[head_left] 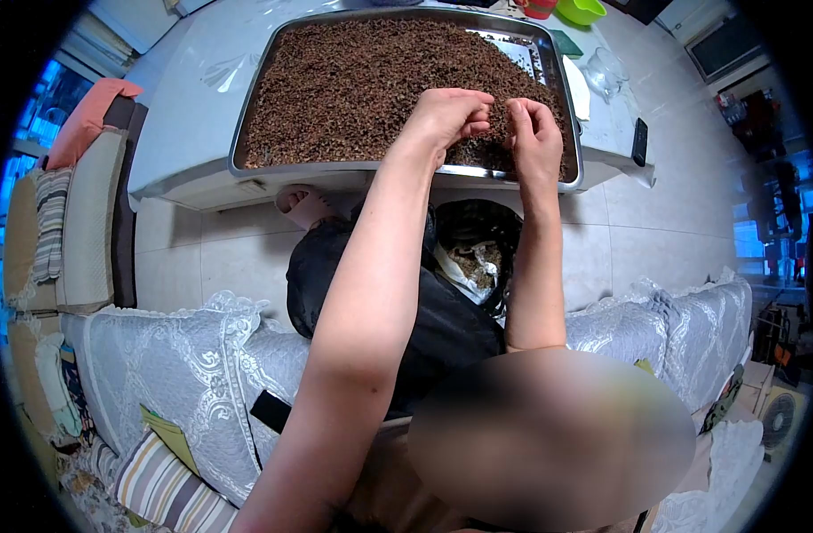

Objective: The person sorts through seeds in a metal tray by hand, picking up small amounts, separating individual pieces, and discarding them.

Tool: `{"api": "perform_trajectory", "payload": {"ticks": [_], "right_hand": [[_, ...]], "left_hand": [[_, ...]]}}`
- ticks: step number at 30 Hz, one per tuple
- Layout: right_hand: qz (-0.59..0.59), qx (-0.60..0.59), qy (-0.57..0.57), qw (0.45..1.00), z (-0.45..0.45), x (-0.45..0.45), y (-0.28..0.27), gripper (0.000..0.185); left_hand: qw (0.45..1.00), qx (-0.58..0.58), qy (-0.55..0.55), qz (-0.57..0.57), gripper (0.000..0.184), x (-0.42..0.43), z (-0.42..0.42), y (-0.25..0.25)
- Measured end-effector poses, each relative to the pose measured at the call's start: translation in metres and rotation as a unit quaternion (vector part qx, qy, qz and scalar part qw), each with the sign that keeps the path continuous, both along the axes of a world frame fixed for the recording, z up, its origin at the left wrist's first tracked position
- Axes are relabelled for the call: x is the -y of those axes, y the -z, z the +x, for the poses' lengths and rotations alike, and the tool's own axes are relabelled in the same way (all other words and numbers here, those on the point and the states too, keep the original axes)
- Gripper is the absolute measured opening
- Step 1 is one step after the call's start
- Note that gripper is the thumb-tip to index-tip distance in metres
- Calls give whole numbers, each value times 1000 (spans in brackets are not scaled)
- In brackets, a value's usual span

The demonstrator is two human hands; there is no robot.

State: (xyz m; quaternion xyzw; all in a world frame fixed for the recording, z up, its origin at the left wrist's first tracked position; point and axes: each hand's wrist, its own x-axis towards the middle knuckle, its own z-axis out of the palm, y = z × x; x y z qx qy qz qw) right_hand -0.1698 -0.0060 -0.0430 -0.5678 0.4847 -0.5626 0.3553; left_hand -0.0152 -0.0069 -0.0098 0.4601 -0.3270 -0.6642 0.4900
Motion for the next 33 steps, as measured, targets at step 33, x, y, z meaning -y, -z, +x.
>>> {"api": "perform_trajectory", "payload": {"ticks": [33], "right_hand": [[-71,-377,-57,922,29,-25,-14,13]], "left_hand": [[879,71,-469,-59,19,-7,33,-32]]}}
